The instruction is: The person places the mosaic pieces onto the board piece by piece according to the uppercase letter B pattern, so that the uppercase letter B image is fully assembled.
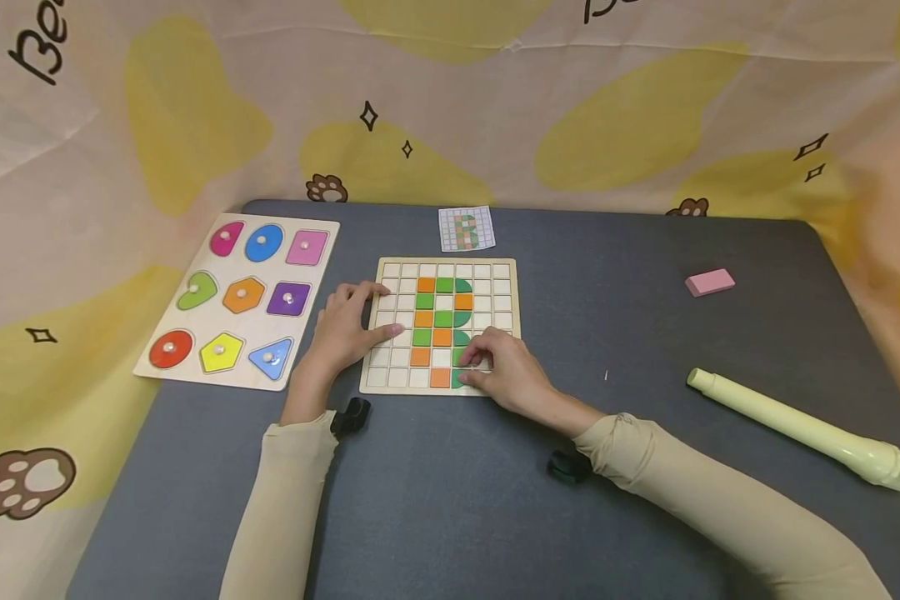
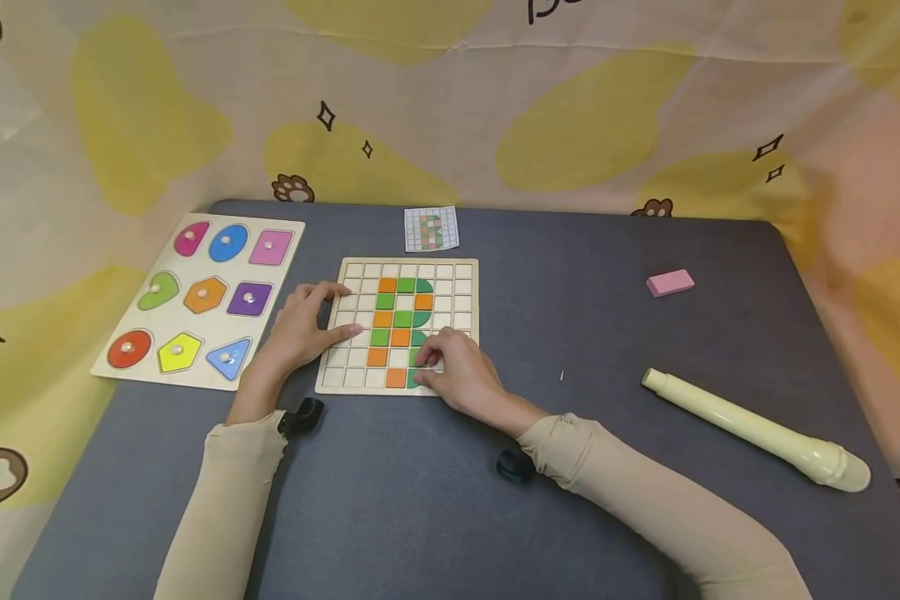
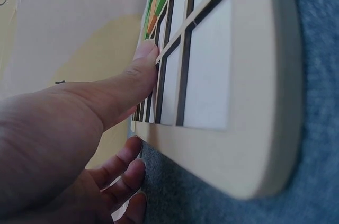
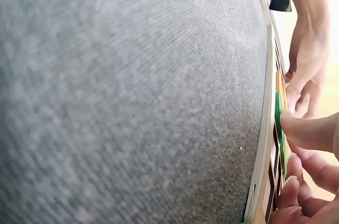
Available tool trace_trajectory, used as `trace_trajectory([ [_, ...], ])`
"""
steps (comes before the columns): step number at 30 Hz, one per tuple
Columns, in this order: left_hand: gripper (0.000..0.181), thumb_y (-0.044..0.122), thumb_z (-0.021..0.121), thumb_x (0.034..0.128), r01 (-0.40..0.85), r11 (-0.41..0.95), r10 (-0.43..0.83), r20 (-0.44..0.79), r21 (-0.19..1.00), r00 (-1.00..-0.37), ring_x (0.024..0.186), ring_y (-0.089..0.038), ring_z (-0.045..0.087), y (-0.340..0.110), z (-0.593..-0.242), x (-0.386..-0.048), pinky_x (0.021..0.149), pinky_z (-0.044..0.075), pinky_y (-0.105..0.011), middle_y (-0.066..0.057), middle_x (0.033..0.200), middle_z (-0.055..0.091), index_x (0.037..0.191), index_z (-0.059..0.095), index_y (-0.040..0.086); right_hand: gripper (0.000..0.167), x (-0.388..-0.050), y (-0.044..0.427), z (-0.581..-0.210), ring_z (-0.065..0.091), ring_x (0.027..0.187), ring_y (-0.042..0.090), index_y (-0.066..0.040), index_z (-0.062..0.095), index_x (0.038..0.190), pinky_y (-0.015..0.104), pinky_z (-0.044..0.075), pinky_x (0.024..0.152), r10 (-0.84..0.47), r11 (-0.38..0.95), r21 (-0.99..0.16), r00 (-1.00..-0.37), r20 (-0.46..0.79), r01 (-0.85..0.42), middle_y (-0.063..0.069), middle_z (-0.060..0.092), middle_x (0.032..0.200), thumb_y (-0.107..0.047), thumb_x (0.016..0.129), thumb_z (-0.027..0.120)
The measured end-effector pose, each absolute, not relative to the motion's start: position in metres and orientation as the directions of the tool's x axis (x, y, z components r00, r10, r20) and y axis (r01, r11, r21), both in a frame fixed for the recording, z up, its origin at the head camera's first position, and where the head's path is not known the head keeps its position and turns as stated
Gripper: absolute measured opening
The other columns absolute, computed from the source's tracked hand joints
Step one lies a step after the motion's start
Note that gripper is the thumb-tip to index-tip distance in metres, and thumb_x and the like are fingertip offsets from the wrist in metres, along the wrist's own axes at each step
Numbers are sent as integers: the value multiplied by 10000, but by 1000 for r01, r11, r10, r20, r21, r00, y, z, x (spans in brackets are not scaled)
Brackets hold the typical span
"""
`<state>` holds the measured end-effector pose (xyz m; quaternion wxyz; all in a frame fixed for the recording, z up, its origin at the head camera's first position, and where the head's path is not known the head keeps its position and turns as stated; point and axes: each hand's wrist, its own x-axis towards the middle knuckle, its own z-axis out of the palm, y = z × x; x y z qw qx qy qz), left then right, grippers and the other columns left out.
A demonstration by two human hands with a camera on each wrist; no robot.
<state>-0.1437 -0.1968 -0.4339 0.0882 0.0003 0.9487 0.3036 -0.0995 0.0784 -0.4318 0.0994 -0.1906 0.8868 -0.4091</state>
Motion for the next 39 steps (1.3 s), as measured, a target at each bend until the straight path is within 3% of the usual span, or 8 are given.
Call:
trace_trajectory([
  [10,677,348,813,945,-60,817,51,-176,574,-983,1459,-444,341,-196,-434,-144,1172,313,-630,-246,1583,385,1520,503,166,237,-96,91,-433,514,858,163,-154,700,938,308,430,735,-391,644,-719,-920,-16,-261,14,594,931,-232,850,906],
  [22,680,366,803,951,-65,821,51,-185,567,-981,1458,-459,340,-196,-431,-145,1171,317,-656,-255,1590,377,1526,497,169,452,-84,171,-430,545,1014,187,-131,649,1137,381,498,882,-513,650,-686,-855,-77,-328,33,594,1109,-218,809,948],
  [29,671,352,811,948,-59,817,53,-176,574,-983,1458,-451,343,-197,-433,-144,1176,307,-645,-248,1587,380,1515,503,169,307,-82,192,-427,577,974,150,-171,735,1085,349,524,869,-603,593,-690,-797,-39,-415,-7,626,1077,-158,838,918],
  [39,675,352,810,950,-57,817,55,-176,574,-983,1459,-448,343,-197,-434,-145,1171,309,-637,-248,1587,382,1520,501,167,283,-83,180,-433,596,891,117,-180,730,1006,269,528,800,-607,543,-724,-795,11,-425,-44,667,984,-163,814,936],
])
